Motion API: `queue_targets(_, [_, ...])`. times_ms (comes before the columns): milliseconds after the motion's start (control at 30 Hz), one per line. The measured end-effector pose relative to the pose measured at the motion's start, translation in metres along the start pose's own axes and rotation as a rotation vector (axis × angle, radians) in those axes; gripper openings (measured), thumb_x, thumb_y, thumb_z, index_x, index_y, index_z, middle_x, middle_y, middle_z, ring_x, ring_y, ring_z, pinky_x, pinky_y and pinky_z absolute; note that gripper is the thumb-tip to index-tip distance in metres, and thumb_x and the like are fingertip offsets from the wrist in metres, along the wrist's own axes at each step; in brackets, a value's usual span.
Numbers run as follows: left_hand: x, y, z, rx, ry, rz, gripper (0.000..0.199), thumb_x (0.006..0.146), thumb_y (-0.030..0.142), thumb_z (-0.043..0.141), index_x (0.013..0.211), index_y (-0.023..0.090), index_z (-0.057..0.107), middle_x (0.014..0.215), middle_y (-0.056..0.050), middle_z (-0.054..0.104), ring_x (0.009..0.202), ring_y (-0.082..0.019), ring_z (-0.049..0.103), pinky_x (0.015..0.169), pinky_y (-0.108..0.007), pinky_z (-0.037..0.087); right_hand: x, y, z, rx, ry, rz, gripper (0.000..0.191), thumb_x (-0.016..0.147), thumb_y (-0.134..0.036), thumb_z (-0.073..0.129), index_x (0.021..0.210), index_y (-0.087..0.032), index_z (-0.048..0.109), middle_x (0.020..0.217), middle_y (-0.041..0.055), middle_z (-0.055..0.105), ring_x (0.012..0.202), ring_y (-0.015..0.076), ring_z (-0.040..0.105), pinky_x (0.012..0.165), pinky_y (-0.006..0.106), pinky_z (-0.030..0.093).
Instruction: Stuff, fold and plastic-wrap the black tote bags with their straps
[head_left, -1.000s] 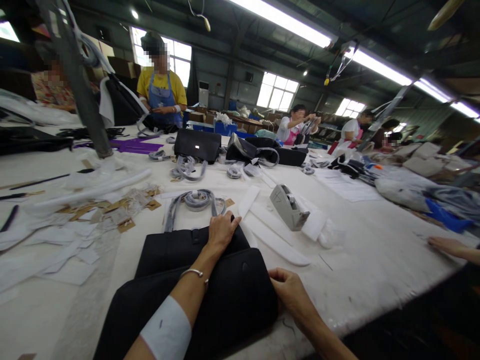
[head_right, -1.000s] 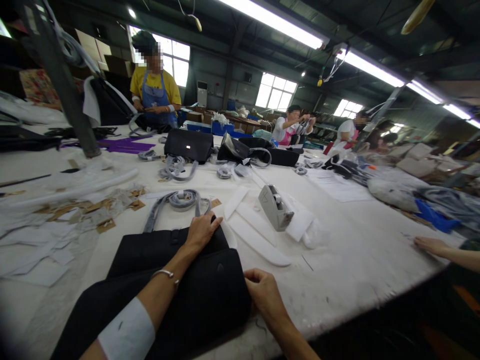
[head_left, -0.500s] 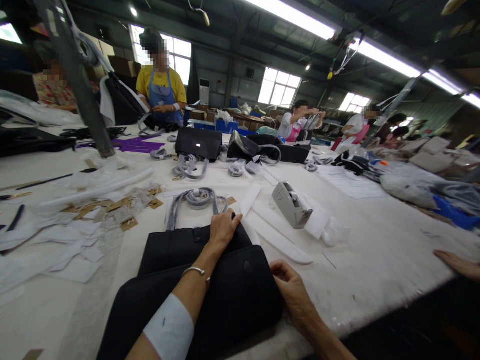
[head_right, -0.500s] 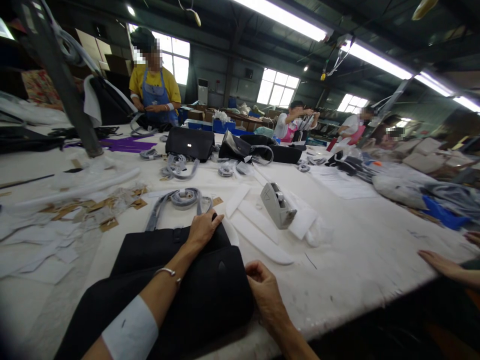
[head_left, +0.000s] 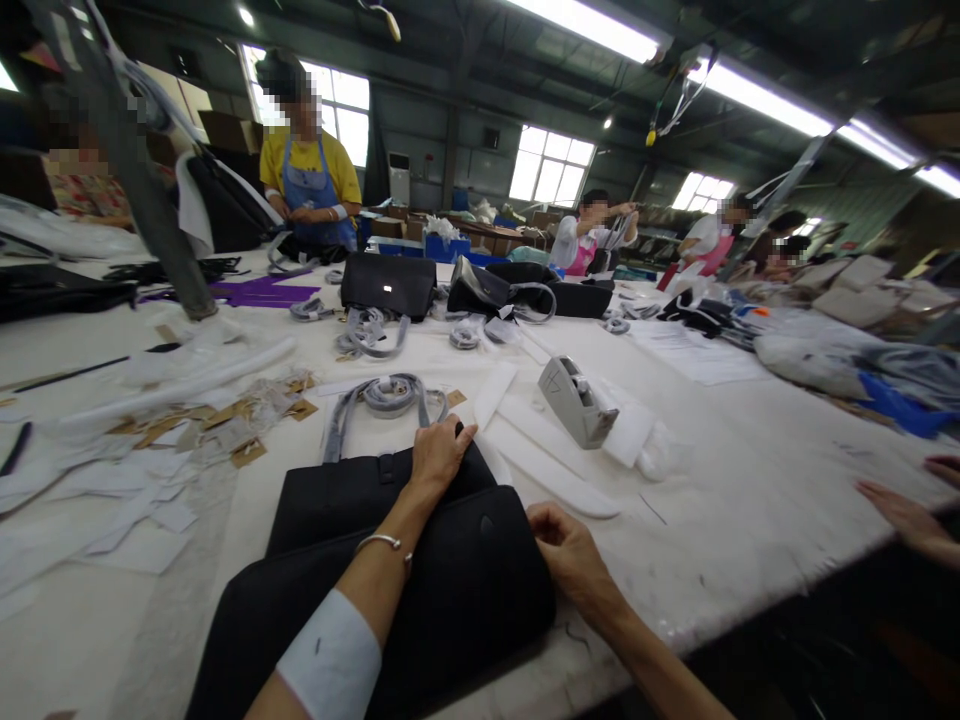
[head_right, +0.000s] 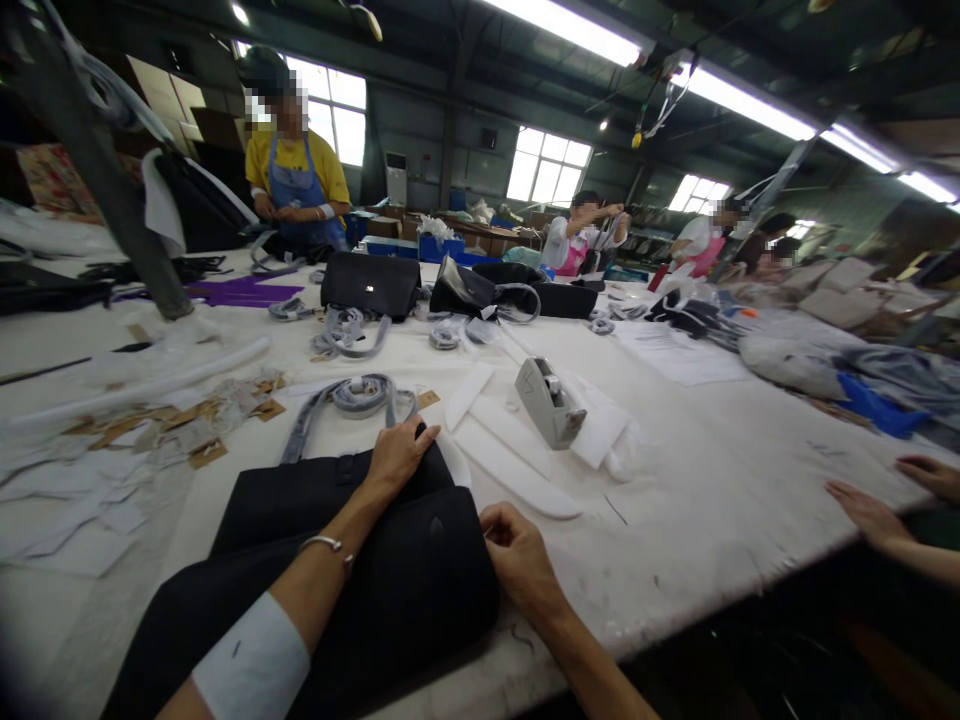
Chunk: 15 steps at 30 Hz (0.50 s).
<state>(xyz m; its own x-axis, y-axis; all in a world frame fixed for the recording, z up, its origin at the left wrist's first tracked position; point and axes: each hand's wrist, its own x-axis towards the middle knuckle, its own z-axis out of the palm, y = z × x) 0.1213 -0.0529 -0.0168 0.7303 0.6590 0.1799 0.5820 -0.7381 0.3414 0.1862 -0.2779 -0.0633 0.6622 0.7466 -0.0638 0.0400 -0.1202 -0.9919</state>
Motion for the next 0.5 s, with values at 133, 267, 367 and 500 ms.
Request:
queue_targets(133, [0.002,-0.002,-0.001,-0.031,-0.008,-0.017,0.039,0.095,0.048,0.037,0.101,0.018,0.061,0.095,-0.011,0.071,0.093,-0.026,0.066,0.080,-0.033,0.042,0.004,0.001,0.002,-0.002,0.026,0.029,0.030,0.066,-0.035,0.077,0.085,-0.016,0.062,0.054,-0.0068,0.049,0.048,0.0081,0.040,0.045,0.020,0.028])
queue_targets(267, [0.004,-0.004,-0.001,-0.068,-0.010,-0.044,0.039,0.095,0.048,0.037,0.101,0.019,0.060,0.096,-0.011,0.071,0.095,-0.025,0.065,0.082,-0.033,0.041,0.010,-0.008,-0.001,-0.118,-0.029,0.042,0.028,0.069,-0.031,0.072,0.091,-0.015,0.064,0.051,-0.0080,0.045,0.046,0.0071,0.036,0.044,0.019,0.025])
queue_targets(367, [0.007,-0.007,-0.001,-0.143,-0.017,-0.082,0.036,0.094,0.047,0.037,0.098,0.019,0.060,0.095,-0.010,0.070,0.094,-0.026,0.065,0.083,-0.034,0.041,0.013,-0.022,-0.001,-0.165,-0.079,0.000,0.028,0.070,-0.027,0.069,0.096,-0.016,0.066,0.054,-0.0075,0.045,0.049,0.0073,0.037,0.045,0.019,0.027])
queue_targets(500, [0.012,-0.019,-0.004,-0.471,0.001,-0.046,0.034,0.091,0.047,0.040,0.089,0.019,0.058,0.085,-0.005,0.066,0.083,-0.022,0.062,0.077,-0.031,0.042,0.011,-0.043,0.005,-0.093,-0.119,-0.028,0.029,0.069,-0.026,0.070,0.097,-0.016,0.067,0.067,-0.0041,0.053,0.053,0.0065,0.038,0.046,0.019,0.030])
